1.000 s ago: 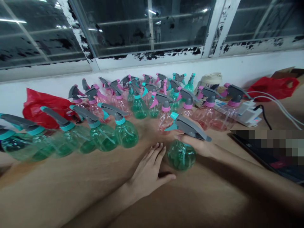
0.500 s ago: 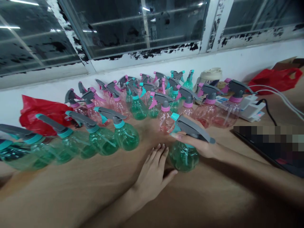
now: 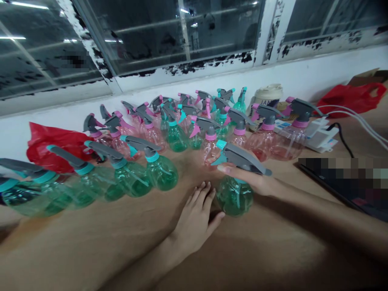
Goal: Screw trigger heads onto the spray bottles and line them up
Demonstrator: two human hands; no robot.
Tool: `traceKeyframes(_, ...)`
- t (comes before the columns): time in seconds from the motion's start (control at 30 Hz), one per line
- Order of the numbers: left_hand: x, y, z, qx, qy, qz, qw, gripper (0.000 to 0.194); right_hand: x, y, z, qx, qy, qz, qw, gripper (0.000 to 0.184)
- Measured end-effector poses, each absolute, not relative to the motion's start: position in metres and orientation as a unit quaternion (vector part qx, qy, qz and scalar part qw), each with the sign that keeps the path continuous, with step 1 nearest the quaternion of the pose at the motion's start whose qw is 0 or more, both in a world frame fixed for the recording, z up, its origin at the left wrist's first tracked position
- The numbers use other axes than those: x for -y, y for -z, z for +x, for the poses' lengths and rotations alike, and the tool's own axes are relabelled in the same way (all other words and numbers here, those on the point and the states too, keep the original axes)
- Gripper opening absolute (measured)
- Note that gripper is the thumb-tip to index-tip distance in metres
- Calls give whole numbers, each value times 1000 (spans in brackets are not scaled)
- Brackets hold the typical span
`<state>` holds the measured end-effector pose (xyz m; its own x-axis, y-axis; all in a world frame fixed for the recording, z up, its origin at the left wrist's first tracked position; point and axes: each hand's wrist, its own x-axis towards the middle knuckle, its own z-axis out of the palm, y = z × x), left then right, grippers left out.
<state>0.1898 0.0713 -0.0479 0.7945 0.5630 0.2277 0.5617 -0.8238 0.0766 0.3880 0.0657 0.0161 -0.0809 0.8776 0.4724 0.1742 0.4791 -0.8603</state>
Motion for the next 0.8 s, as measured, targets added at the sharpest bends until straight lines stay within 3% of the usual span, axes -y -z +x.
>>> traceKeyframes(0.33, -72, 43, 189, -301, -93, 949, 24, 46, -61, -18, 386, 665, -328, -396, 541, 25)
traceKeyframes(0.8, -78, 42, 185, -297, -98, 949, 30, 41, -63, -19, 386, 671, -346, -379, 535, 25)
